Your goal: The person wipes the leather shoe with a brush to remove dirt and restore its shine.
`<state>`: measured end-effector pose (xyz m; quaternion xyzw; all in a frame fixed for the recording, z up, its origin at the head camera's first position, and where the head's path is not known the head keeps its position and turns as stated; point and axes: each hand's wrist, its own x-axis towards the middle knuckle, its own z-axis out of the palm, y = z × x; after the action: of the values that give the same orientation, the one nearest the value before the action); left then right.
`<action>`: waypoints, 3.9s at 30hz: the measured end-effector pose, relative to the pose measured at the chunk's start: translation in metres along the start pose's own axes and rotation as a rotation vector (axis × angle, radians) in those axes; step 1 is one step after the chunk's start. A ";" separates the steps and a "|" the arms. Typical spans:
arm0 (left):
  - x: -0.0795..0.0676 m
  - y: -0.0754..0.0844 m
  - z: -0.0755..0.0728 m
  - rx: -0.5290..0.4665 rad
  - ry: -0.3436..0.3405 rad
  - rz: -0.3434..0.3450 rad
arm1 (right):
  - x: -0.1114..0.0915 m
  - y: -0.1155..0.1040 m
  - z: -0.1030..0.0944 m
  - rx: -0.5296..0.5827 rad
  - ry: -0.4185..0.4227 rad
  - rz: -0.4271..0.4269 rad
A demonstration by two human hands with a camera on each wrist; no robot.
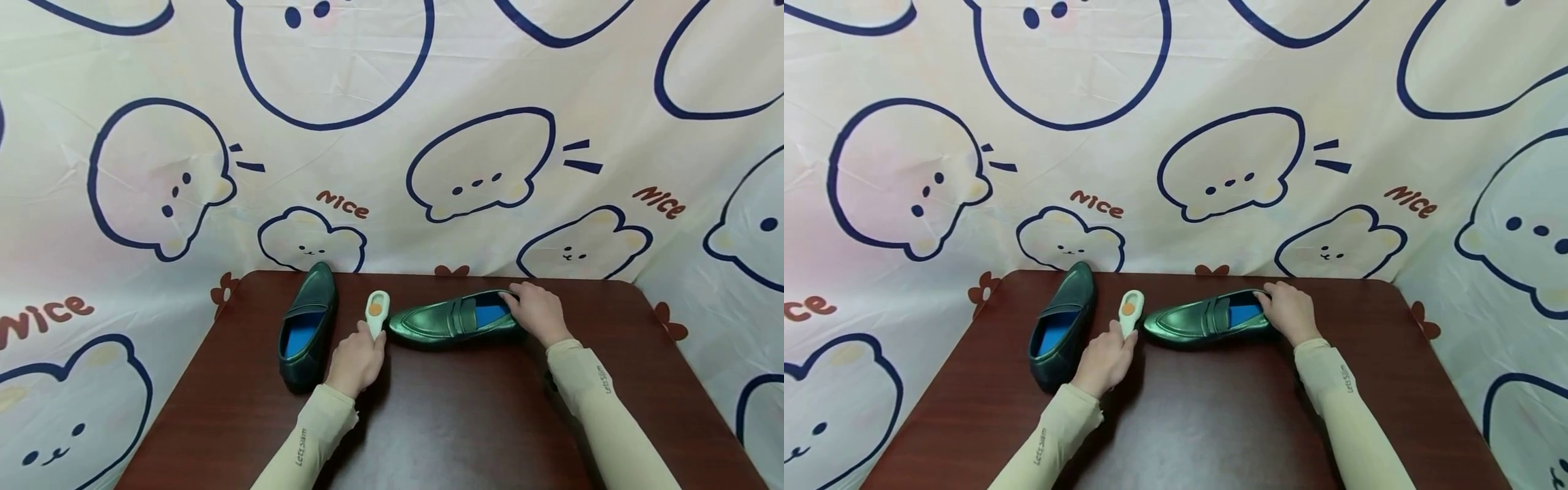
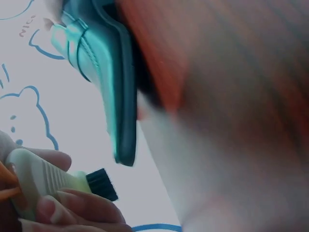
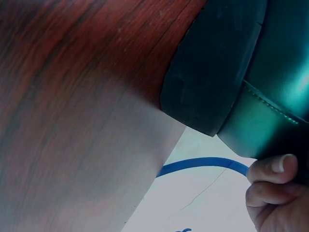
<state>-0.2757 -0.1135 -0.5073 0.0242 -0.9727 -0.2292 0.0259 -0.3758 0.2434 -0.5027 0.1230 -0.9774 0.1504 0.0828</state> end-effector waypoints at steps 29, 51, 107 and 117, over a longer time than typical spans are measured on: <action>0.000 0.042 0.036 -0.073 -0.175 0.155 | 0.000 -0.002 0.000 0.011 -0.033 0.033; -0.009 0.000 0.000 0.024 0.006 0.074 | 0.003 -0.004 0.001 -0.013 -0.030 0.026; 0.014 0.035 -0.008 -0.122 -0.066 0.147 | 0.005 -0.013 0.012 0.007 0.230 -0.059; 0.028 0.057 0.005 -0.106 -0.136 0.205 | -0.005 -0.020 0.003 0.089 0.103 0.060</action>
<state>-0.3055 -0.0619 -0.4849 -0.0924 -0.9561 -0.2776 -0.0154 -0.3662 0.2254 -0.5012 0.0891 -0.9675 0.2021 0.1232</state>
